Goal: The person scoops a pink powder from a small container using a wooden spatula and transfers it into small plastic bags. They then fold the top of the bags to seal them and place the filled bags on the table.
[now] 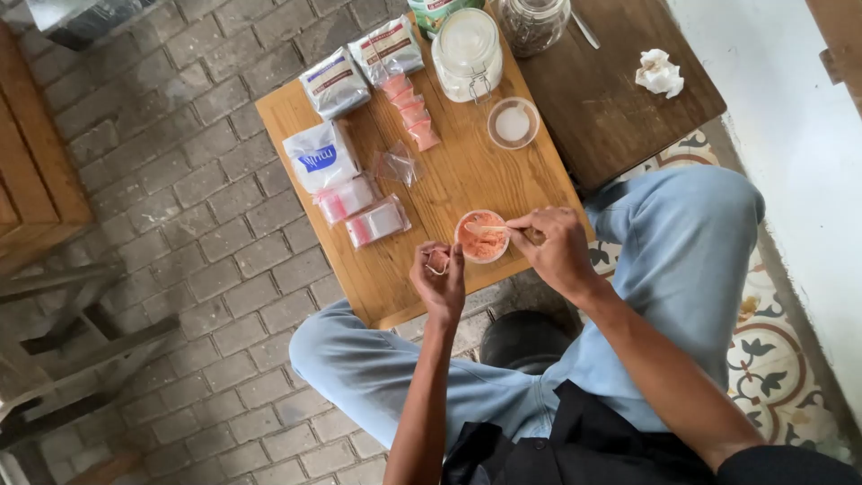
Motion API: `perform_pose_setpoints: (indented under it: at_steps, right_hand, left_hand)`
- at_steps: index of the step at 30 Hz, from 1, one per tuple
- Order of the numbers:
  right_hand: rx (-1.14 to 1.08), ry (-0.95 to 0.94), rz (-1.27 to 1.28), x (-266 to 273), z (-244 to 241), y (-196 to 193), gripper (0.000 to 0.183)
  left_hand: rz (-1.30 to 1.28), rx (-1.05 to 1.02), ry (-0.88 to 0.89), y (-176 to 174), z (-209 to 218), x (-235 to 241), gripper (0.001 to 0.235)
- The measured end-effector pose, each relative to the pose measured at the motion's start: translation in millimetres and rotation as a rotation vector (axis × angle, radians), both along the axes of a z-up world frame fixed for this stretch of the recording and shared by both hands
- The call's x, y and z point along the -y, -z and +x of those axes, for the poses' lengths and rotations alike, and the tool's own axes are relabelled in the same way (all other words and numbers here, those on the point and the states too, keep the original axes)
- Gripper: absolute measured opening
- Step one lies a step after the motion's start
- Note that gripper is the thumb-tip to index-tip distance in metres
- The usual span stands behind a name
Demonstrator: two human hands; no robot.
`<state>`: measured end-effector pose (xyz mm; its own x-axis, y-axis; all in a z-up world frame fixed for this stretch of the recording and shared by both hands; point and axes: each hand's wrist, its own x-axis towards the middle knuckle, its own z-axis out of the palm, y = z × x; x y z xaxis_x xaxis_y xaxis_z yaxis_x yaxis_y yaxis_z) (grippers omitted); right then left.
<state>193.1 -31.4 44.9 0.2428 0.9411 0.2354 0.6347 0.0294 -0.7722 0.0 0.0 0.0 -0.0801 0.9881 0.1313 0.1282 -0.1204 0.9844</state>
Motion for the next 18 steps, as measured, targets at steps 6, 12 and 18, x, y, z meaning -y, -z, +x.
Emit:
perform_pose_setpoints:
  at_steps: [6, 12, 18]
  right_hand:
    - [0.217, -0.006, -0.102, -2.0, -12.2, 26.0, 0.004]
    - [0.45, -0.021, -0.057, -4.4, -29.2, 47.3, 0.007]
    - [0.505, -0.024, -0.065, -2.1, -39.2, 68.2, 0.009]
  left_hand:
    - [0.032, -0.083, 0.081, 17.1, -14.4, 2.4, 0.019]
    - [-0.003, -0.021, 0.043, 11.0, -14.3, 0.2, 0.017]
    - [0.012, -0.1, 0.061, 27.6, -11.9, 4.1, 0.018]
